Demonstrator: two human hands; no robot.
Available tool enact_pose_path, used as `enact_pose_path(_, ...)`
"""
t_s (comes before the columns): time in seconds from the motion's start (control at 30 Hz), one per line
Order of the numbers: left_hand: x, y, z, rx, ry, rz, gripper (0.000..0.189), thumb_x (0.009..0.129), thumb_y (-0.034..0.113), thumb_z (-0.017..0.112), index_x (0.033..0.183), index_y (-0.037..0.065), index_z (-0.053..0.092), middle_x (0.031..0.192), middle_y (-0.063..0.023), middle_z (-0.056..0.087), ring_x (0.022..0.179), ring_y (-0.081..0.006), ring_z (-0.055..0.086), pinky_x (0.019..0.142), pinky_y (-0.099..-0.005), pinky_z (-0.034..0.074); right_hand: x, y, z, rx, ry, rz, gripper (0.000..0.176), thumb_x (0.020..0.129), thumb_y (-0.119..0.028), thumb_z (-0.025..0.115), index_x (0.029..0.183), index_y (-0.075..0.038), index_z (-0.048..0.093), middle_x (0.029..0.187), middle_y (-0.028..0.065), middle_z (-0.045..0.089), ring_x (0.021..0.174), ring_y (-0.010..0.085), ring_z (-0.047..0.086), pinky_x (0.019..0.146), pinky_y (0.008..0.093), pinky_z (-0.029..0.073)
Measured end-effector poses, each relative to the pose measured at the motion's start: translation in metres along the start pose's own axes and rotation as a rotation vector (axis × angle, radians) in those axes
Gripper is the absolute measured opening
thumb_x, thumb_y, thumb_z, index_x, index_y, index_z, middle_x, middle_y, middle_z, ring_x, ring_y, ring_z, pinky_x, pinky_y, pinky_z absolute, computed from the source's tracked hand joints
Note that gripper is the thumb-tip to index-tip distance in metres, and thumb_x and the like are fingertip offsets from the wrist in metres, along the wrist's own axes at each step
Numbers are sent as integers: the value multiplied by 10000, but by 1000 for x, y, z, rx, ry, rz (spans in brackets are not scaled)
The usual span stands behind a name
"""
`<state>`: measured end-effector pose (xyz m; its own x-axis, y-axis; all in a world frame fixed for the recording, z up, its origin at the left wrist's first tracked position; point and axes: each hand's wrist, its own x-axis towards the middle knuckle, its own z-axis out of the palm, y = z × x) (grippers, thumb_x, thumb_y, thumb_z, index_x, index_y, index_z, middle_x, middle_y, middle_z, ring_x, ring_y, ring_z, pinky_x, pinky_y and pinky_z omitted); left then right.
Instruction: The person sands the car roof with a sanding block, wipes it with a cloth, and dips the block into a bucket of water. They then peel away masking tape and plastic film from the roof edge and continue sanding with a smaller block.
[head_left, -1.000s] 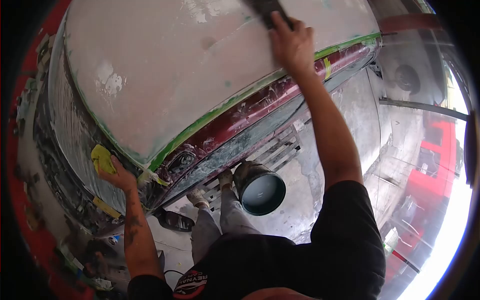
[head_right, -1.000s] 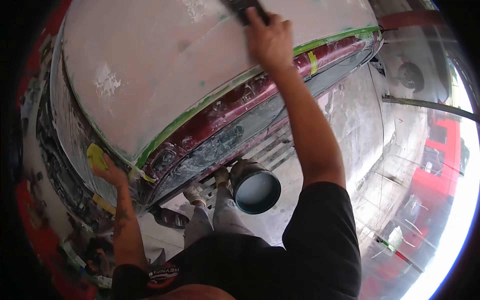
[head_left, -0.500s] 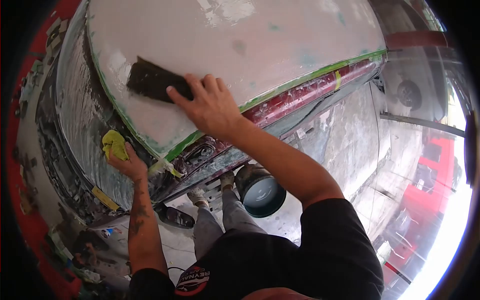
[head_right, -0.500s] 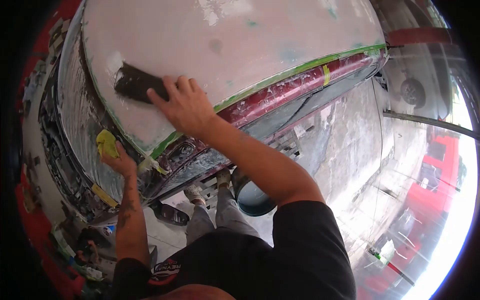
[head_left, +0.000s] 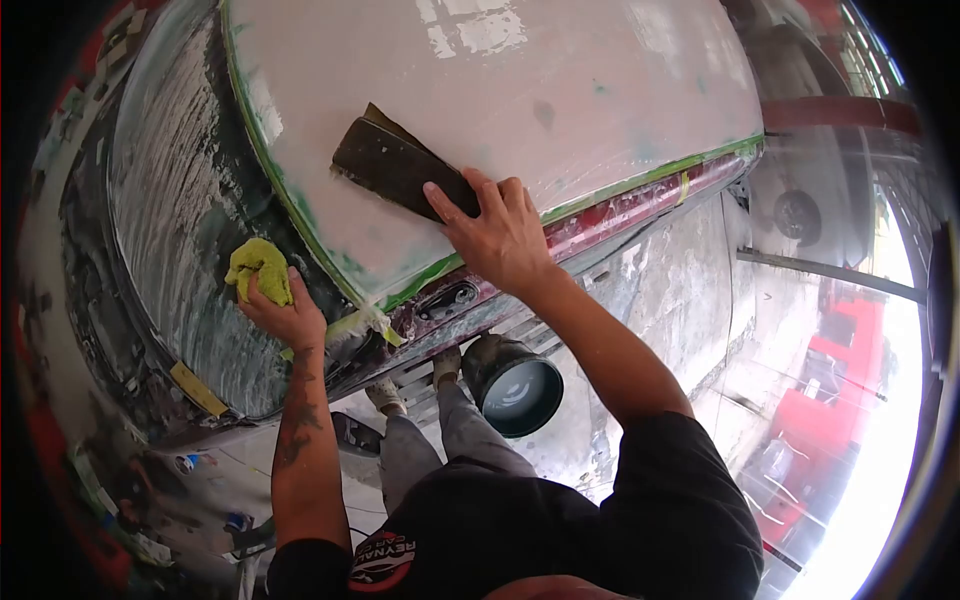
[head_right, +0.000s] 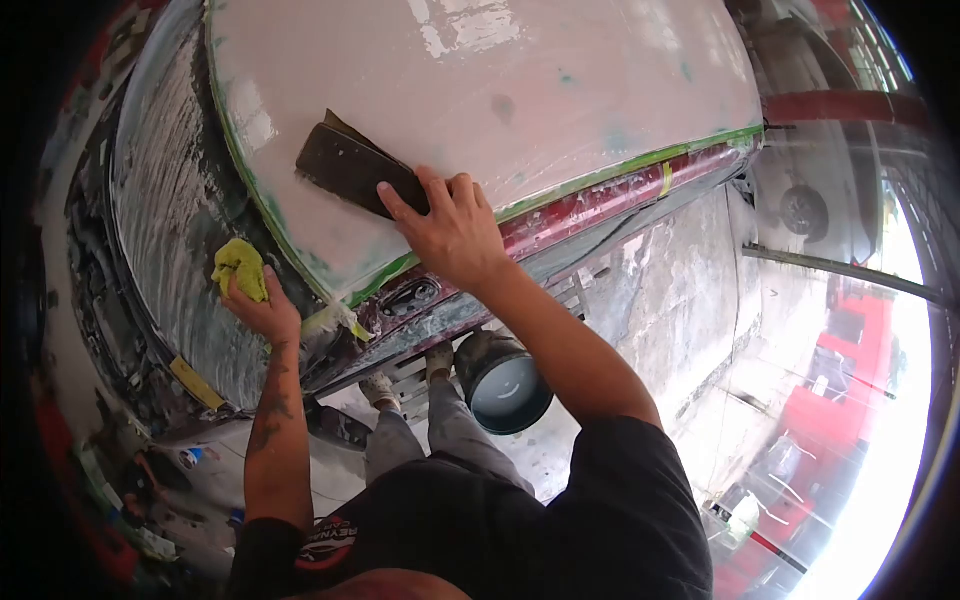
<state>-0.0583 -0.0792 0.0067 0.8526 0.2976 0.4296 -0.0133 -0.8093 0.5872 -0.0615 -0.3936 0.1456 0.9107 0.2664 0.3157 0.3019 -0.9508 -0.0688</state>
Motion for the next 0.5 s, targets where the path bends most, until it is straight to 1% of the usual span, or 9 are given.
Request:
enact_pose_path(0.03,0,1,1,-5,-5,-1,616,968,400,705,1362,-19,483,1253,-268,472,1159,-467,502,986,-552,414,4,19,-7,25,-6,-27,558,868,-223,715,1412,-292,610,1300,191,564,964,366,560,860,477,522)
enact_pose_path(0.1,-1,1,-1,-26,-20,-30,617,960,398,711,1357,-18,487,1255,-274,473,1162,-474,494,984,-560,406,18,84,-11,-136,58,135,528,892,-251,705,1413,-268,614,1296,207,575,939,383,572,854,481,522)
enact_pose_path(0.17,0,4,-2,-19,-20,-23,614,954,394,717,1352,-14,490,1254,-274,474,1165,-472,491,984,-564,402,28,186,-6,-252,144,429,522,924,-299,666,1440,-254,599,1256,266,581,981,449,575,896,512,501)
enact_pose_path(0.23,1,5,-3,-8,-12,-22,611,948,391,722,1348,-10,493,1253,-274,474,1167,-470,488,984,-567,398,47,211,-12,-315,52,796,507,944,-350,619,1440,-245,603,1242,285,577,1026,466,561,917,527,491)
enact_pose_path(0.3,1,6,-3,-12,9,9,599,942,387,728,1339,2,499,1245,-268,478,1160,-471,488,982,-573,391,48,177,11,-375,121,657,527,950,-376,585,1461,-245,582,1241,300,569,1055,470,547,922,538,484)
enact_pose_path(0.37,-2,6,-3,-19,2,-16,593,935,375,737,1338,10,500,1244,-264,478,1174,-470,485,999,-575,385,54,69,15,-271,131,453,542,932,-293,630,1467,-248,559,1248,289,553,1031,449,549,899,538,478)
enact_pose_path(0.4,-3,4,-2,-43,-12,-42,598,915,372,753,1333,24,505,1314,-283,461,1248,-488,455,1039,-589,368,54,14,15,-204,112,357,551,909,-244,655,1452,-251,564,1246,277,551,991,429,555,869,530,482)
enact_pose_path(0.43,-3,4,-1,-71,-23,-68,603,895,369,769,1328,39,511,1383,-302,445,1322,-506,426,1078,-603,351,48,-33,23,-159,63,258,555,897,-210,644,1445,-259,568,1253,261,545,963,404,560,848,513,483)
enact_pose_path(0.5,-1,6,-3,-78,-27,-70,613,883,363,776,1334,45,510,1406,-304,436,1333,-504,420,1092,-606,335,31,-102,32,-30,-62,69,570,898,-177,601,1458,-278,558,1252,232,547,944,378,565,809,495,488)
